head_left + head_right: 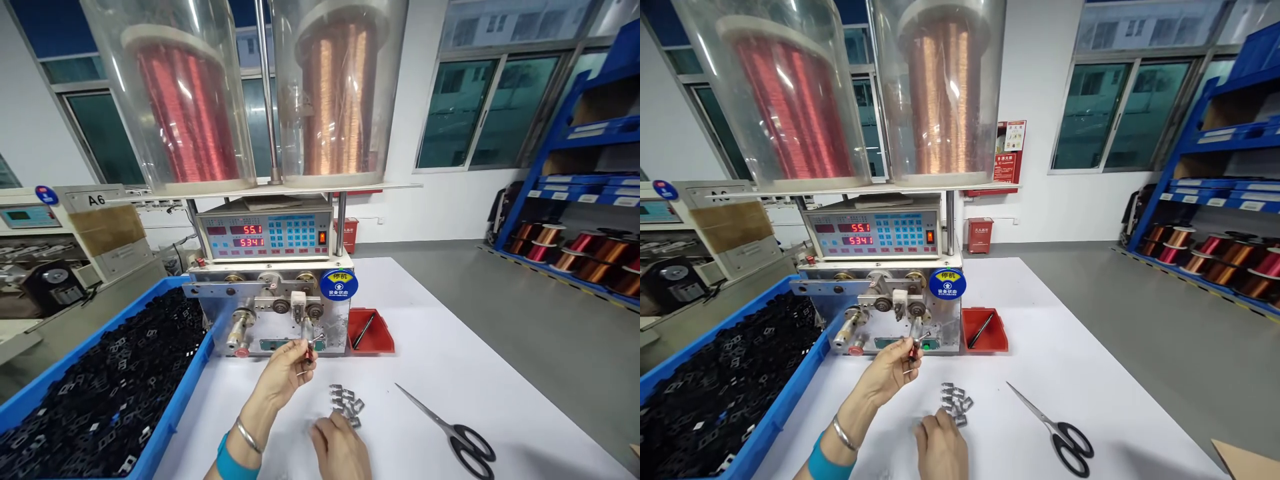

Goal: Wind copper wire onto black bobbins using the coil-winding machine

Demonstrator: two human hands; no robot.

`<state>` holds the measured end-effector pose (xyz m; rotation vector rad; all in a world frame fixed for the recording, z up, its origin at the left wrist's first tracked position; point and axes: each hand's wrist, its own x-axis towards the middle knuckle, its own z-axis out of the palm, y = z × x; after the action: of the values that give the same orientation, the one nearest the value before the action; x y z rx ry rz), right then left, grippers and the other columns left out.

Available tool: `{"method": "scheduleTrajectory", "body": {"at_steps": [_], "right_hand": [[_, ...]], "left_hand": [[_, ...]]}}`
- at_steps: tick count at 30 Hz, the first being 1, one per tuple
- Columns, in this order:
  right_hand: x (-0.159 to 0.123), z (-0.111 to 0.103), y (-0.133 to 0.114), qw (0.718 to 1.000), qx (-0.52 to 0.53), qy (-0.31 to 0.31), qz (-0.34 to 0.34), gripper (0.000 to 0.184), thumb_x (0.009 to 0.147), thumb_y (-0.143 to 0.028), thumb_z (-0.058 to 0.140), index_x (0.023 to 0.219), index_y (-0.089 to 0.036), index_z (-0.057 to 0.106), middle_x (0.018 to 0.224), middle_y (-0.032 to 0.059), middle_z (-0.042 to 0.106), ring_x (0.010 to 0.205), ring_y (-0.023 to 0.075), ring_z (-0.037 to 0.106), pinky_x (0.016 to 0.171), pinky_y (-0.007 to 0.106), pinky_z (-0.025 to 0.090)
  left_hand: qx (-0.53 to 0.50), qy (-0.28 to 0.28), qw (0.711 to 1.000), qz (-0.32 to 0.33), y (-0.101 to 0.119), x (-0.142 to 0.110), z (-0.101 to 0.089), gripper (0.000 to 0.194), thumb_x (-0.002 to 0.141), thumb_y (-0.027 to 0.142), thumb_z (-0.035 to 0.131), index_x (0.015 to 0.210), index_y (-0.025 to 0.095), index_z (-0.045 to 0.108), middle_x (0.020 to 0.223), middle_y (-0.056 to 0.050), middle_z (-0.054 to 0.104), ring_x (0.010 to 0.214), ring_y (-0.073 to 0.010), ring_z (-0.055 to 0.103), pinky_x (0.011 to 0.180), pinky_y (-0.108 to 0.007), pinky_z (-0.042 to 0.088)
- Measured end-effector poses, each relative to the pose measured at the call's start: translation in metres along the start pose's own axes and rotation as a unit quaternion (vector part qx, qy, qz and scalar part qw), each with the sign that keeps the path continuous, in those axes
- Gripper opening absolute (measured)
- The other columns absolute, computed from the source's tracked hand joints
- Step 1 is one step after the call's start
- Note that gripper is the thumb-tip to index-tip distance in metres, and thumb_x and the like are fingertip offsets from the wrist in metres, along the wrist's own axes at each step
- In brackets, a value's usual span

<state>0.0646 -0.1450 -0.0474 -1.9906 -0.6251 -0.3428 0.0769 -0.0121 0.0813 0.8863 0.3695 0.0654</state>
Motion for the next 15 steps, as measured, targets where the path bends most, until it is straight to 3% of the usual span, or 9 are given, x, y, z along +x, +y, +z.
{"method": "scheduleTrajectory", "body": {"at_steps": [2,4,7,9,10,13,15], "right_hand": [[-0.002,-0.006,0.017,0.992,-0.094,0.003,-0.079,0.022,0.082,-0.037,0.054,0.068,-0.025,0.065,0.066,0.0032,0.062,0.055,0.0162,0.058,0.048,0.025,0.039],[0.011,-0.015,0.014,0.991,-0.088,0.003,-0.096,0.021,0.082,-0.039,0.054,0.075,-0.025,0.068,0.066,0.0028,0.063,0.052,0.0153,0.058,0.047,0.025,0.04],[0.054,-0.033,-0.022,0.999,0.031,0.022,-0.018,0.026,0.084,-0.043,0.05,0.086,-0.023,0.068,0.068,0.0021,0.062,0.048,0.013,0.054,0.051,0.025,0.044],[0.086,-0.042,-0.053,0.99,0.137,0.03,0.031,0.032,0.082,-0.045,0.053,0.096,-0.02,0.065,0.074,0.0042,0.065,0.052,0.0139,0.056,0.053,0.026,0.046],[0.101,-0.045,-0.066,0.98,0.191,0.005,0.053,0.036,0.081,-0.047,0.053,0.1,-0.018,0.063,0.073,0.0046,0.066,0.053,0.0147,0.058,0.052,0.026,0.047],[0.127,-0.049,-0.09,0.956,0.274,-0.049,0.089,0.036,0.077,-0.052,0.055,0.082,-0.016,0.063,0.057,0.0012,0.059,0.046,0.0138,0.053,0.043,0.025,0.044],[0.128,-0.048,-0.093,0.952,0.287,-0.04,0.1,0.037,0.073,-0.054,0.058,0.072,-0.017,0.06,0.053,0.0001,0.056,0.044,0.0127,0.05,0.04,0.023,0.042]], "left_hand": [[-0.009,0.0,1.0,-0.009,0.0,0.0,0.0,0.028,0.062,0.03,0.079,0.067,0.014,0.058,0.059,0.0,0.065,0.046,-0.0079,0.058,0.046,-0.018,0.046],[-0.013,-0.004,1.0,-0.008,0.0,0.0,0.0,0.026,0.064,0.029,0.078,0.068,0.013,0.058,0.059,0.0,0.065,0.046,-0.0078,0.059,0.045,-0.018,0.047],[-0.016,-0.007,1.0,0.005,-0.003,0.0,-0.001,0.025,0.063,0.027,0.079,0.068,0.013,0.058,0.06,-0.001,0.066,0.046,-0.0087,0.059,0.046,-0.019,0.048],[-0.022,-0.011,0.999,0.021,-0.004,0.001,0.0,0.028,0.061,0.028,0.08,0.065,0.013,0.058,0.056,0.0,0.064,0.046,-0.0087,0.058,0.047,-0.019,0.048],[-0.025,-0.017,0.999,0.03,-0.004,0.002,0.001,0.029,0.059,0.029,0.081,0.064,0.013,0.057,0.054,0.001,0.062,0.045,-0.0084,0.057,0.047,-0.019,0.048],[-0.03,-0.033,0.998,0.044,-0.002,0.0,0.004,0.034,0.053,0.031,0.085,0.06,0.013,0.057,0.051,0.003,0.058,0.044,-0.0069,0.055,0.046,-0.018,0.046],[-0.028,-0.044,0.998,0.044,-0.003,-0.005,0.006,0.036,0.052,0.033,0.085,0.06,0.013,0.057,0.052,0.003,0.058,0.044,-0.0066,0.054,0.045,-0.018,0.045]]}}
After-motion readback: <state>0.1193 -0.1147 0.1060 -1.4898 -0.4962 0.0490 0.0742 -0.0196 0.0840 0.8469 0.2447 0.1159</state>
